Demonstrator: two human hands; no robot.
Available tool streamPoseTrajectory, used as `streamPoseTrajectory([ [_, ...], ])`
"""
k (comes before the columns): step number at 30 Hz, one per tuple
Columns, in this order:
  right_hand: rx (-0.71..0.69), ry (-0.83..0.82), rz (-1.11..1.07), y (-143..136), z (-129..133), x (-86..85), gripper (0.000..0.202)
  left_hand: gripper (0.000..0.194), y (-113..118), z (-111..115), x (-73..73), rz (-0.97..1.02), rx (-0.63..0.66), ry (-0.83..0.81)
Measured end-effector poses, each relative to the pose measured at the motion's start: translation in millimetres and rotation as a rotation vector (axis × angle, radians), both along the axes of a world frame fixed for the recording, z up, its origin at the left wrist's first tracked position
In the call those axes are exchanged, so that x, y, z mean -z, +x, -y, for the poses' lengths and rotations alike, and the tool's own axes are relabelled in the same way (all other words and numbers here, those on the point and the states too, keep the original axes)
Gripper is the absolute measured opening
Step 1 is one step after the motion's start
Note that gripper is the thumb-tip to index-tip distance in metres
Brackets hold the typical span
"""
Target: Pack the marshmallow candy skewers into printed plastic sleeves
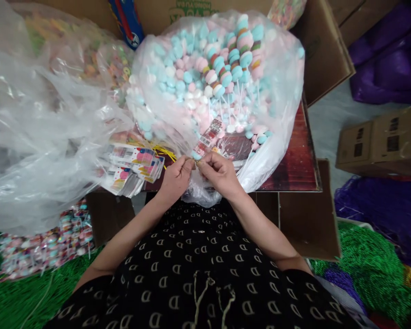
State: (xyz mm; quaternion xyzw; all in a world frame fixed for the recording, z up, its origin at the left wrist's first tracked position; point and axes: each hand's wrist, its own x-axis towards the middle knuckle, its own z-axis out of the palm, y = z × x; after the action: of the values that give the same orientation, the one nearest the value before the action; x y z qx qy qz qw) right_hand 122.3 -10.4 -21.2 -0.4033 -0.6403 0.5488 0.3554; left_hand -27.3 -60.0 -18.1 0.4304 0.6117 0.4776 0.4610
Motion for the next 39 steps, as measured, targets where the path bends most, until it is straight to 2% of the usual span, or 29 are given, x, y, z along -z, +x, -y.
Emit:
streamPoseTrajectory([
  [3, -0.032, 0.007, -0.005, 0.7, 0.8, -4.0, 0.025, 0.028, -0.4, 1.0, 2.6, -0.273, 0.03, 0.134],
  [8, -0.013, 0.099, 0.033, 2.4, 3.3, -9.1, 0.02, 0.016, 2.5, 1.6, 0.3, -0.407, 0.017, 0.177],
  [11, -0.057, 0.107, 0.019, 7.7, 1.4, -11.5, 0.02, 0.019, -4.0, 0.4, -5.7, -0.309, 0.113, 0.099],
  [15, -0.173, 0.11, 0.03, 16.7, -4.9, -15.5, 0.02, 0.027, -18.3, -2.9, -16.1, -0.017, 0.313, -0.061],
  [17, -0.2, 0.109, 0.051, 19.2, -7.5, -17.0, 0.021, 0.025, -19.5, -3.7, -21.5, 0.067, 0.341, -0.114],
  [20, -0.178, 0.114, 0.074, 19.8, -8.8, -16.6, 0.02, 0.019, -10.6, -3.0, -27.1, 0.024, 0.29, -0.148],
  [24, -0.12, 0.12, 0.087, 16.4, -7.4, -10.3, 0.017, 0.013, 4.3, -1.3, -23.4, -0.233, 0.109, -0.053],
  [26, -0.068, 0.098, 0.075, 13.9, -5.8, -6.2, 0.02, 0.014, 7.3, -1.5, -17.9, -0.219, 0.045, -0.017],
  [28, -0.016, 0.125, 0.079, 11.5, -3.5, -3.1, 0.02, 0.018, 8.0, -2.7, -13.1, -0.089, 0.014, -0.035],
  [31, 0.053, 0.32, 0.14, 8.9, 0.6, 0.3, 0.013, 0.022, 8.1, -5.7, -12.0, 0.136, -0.018, -0.138],
  [34, 0.064, 0.613, 0.21, 7.3, 2.3, 6.2, 0.028, 0.025, 9.6, -9.0, -17.5, 0.294, -0.034, -0.259],
  [37, 0.059, 0.877, 0.299, 6.8, 0.2, 15.2, 0.031, 0.027, 10.6, -11.3, -22.2, 0.327, -0.038, -0.292],
  [39, 0.079, 0.99, 0.372, 7.6, -2.4, 20.6, 0.03, 0.026, 9.9, -11.8, -21.5, 0.306, -0.038, -0.28],
])
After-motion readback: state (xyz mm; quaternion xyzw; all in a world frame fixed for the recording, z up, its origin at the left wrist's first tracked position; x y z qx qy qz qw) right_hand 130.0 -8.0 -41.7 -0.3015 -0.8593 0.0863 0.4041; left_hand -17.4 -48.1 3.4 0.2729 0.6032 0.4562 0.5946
